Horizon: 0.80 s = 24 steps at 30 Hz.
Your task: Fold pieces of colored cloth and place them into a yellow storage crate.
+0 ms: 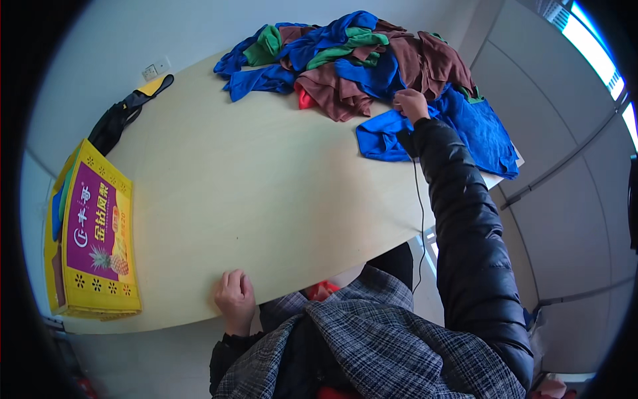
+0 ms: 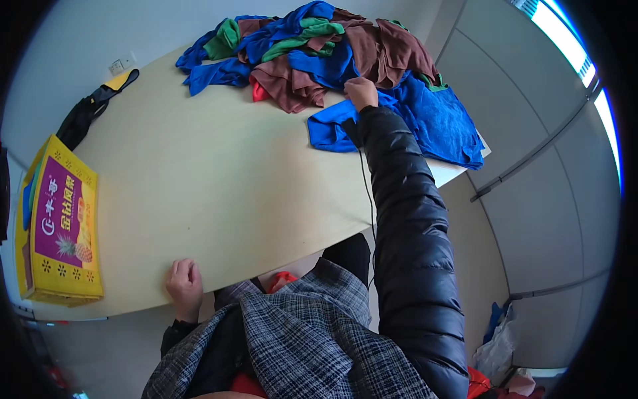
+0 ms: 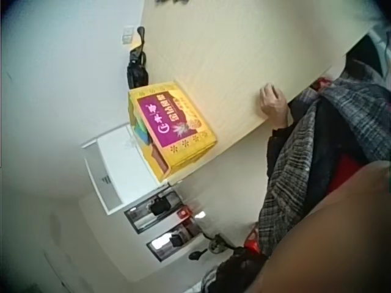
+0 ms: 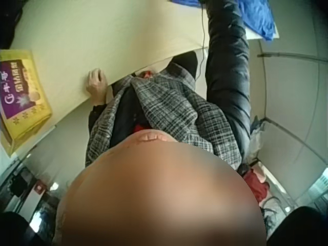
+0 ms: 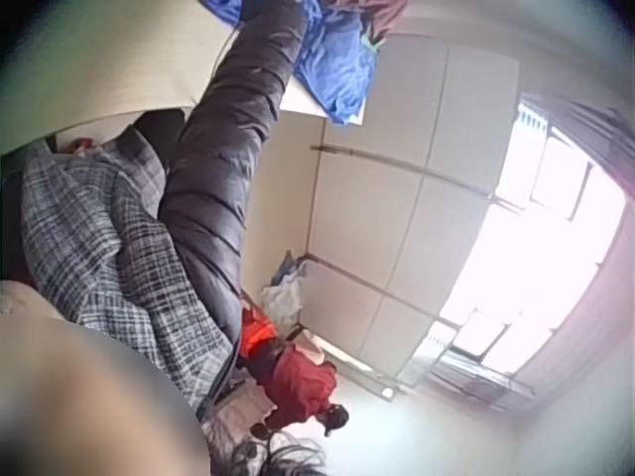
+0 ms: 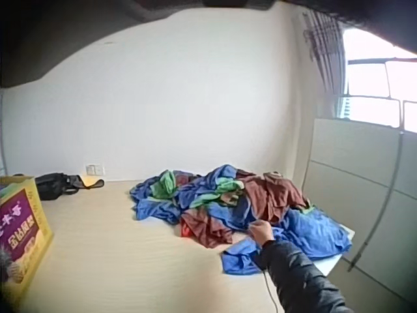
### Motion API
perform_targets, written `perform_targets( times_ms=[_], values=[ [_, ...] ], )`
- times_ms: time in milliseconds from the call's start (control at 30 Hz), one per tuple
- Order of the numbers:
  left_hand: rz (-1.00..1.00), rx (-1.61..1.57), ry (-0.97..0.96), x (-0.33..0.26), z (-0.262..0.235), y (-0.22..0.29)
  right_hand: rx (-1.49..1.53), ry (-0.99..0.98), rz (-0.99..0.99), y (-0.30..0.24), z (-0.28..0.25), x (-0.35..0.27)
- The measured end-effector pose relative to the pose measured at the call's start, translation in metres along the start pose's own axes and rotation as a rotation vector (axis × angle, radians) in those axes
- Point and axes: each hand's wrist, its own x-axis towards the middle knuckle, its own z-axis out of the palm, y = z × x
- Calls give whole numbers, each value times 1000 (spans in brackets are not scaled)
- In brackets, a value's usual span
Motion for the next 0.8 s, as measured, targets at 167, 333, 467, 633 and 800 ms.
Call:
perform_targets(
  times_ms=[167,333,467,633,800],
  values=[
    [-12,69,-4,-1,3,-3,-66,44,241,2,23,45],
    [-27,91,-16,5,4,1,-213,75,281,35,47,92],
    [39,52,-3,14,11,2,-269,195,160,72,21,123],
    [-8,98,-9,3,5,-1,-243,66,-221,28,69,63],
    [-38,68,-8,-3,1,1,-142,-583,-448,-69,110,-101]
  ],
)
